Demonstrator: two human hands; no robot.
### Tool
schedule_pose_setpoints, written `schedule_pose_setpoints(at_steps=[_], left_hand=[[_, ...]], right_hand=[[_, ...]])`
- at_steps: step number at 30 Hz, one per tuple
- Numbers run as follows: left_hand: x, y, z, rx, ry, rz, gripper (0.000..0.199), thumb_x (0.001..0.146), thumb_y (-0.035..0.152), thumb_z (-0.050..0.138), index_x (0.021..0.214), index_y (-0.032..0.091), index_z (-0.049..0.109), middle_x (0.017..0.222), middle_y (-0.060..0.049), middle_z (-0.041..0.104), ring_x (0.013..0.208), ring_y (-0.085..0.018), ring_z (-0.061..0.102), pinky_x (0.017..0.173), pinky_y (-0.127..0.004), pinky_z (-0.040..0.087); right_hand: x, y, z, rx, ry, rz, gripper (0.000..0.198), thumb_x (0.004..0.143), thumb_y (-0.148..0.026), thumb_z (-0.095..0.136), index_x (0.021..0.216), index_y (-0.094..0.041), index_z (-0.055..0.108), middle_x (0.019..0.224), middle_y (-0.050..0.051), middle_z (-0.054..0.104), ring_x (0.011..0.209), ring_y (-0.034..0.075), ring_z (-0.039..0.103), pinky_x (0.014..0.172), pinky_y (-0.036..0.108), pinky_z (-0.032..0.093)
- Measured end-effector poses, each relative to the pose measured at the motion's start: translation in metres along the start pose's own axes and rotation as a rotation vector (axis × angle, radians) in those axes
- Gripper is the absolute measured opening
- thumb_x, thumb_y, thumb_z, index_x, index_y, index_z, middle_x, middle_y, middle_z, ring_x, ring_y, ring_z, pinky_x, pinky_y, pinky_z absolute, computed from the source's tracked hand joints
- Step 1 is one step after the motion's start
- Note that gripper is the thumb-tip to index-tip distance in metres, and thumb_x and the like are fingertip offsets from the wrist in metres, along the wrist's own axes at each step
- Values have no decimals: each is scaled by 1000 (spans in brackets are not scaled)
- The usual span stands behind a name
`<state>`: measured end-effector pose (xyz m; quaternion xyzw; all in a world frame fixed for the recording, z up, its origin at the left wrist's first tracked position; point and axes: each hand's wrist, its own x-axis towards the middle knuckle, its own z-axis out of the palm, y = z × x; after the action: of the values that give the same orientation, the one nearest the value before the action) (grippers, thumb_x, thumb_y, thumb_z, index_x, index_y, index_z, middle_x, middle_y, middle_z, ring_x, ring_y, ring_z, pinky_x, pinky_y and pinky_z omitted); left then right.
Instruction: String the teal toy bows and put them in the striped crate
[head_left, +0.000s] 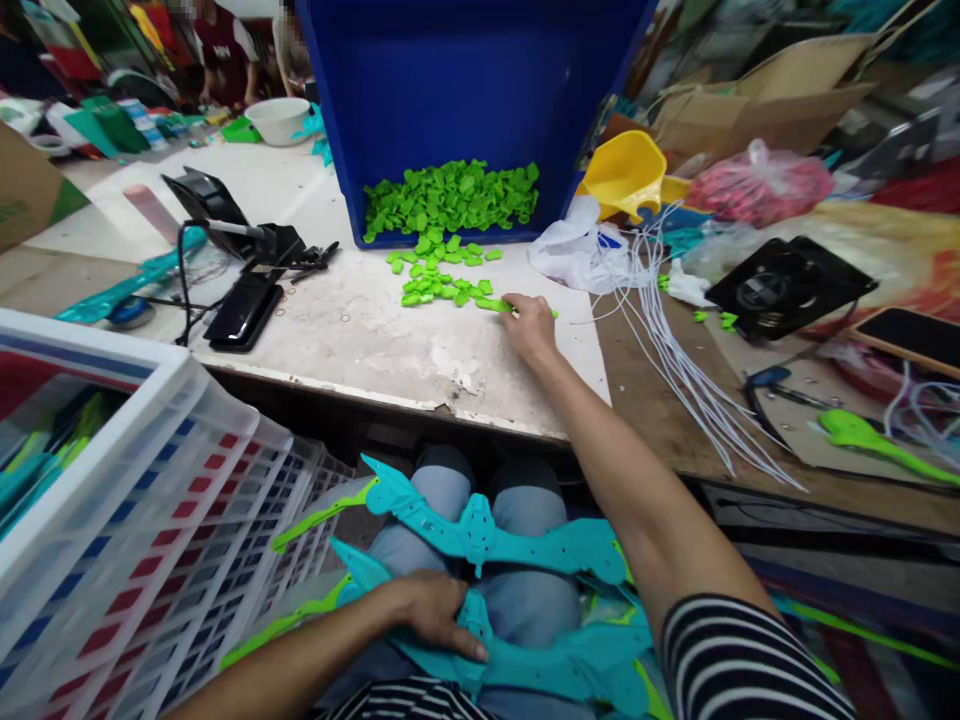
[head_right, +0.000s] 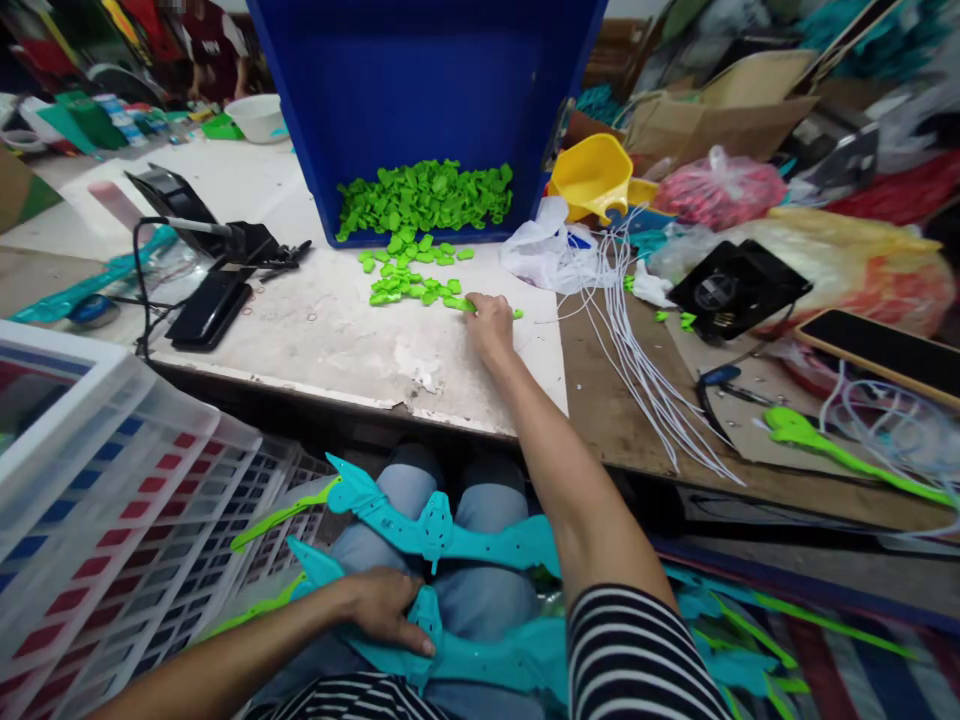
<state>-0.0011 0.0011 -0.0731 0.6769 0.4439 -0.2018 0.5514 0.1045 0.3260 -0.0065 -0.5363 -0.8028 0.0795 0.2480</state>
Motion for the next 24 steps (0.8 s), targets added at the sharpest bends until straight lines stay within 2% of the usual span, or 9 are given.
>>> schedule_pose_setpoints(at_steps=[4,8,10,13,15,17,19,21,24], left_hand=[[3,-3,7,-83,-42,68,64,71,63,61,113,15,59,114,-14,65,101,-30,63,77,-34,49],[-5,-4,18,-144,205,70,70,68,60,67,120,15,56,105,-13,68,93,-29,64,72,-32,48],[-13,-1,20,-169,434,86,53,76,55,62,111,15,61,95,-10,69,85,-25,65,70,-30,47],[-20,4,7,-112,814,132,31,89,40,46,96,16,64,90,-9,67,85,-21,63,77,-30,47],[-18,7,-11,-46,947,148,29,91,34,43,101,15,63,99,-12,66,95,-22,60,85,-33,46],[-8,8,-33,-45,854,100,29,88,29,47,109,13,60,108,-14,64,103,-24,58,90,-35,44],[6,6,-53,-99,643,29,31,84,26,53,109,11,60,105,-14,65,100,-25,58,86,-34,45],[19,1,-67,-148,490,8,25,81,27,56,99,10,63,91,-9,67,85,-21,60,75,-28,46],[30,-8,-76,-327,390,61,23,79,34,58,84,12,64,66,1,59,61,-12,52,56,-21,39]], right_hand=[[-56,24,-33,123,-131,-281,30,83,-25,53,109,-21,67,101,6,71,90,23,60,82,37,47],[-101,34,-60,73,-274,-442,26,85,-25,51,104,-23,68,104,6,69,98,22,59,85,35,46],[-115,30,-61,30,-182,-387,28,87,-29,50,108,-20,67,109,9,67,102,23,58,88,36,45],[-126,13,-50,-112,1,-164,39,87,-42,52,112,-16,65,100,14,64,93,27,57,82,40,45],[-129,-1,-41,-203,17,-59,39,86,-46,52,105,-16,68,93,15,62,87,29,55,78,41,44],[-130,-13,-37,-239,-11,-12,34,86,-41,53,97,-15,71,93,16,61,89,30,54,78,43,43],[-137,-19,-38,-200,-25,-13,29,86,-35,53,97,-14,70,95,17,61,93,32,53,81,45,42],[-156,-21,-44,-75,-24,-72,30,86,-32,53,106,-14,66,101,16,62,97,31,53,84,45,43],[-208,-20,-49,164,-95,-212,31,87,-36,54,111,-19,62,105,12,64,99,26,56,87,41,46]])
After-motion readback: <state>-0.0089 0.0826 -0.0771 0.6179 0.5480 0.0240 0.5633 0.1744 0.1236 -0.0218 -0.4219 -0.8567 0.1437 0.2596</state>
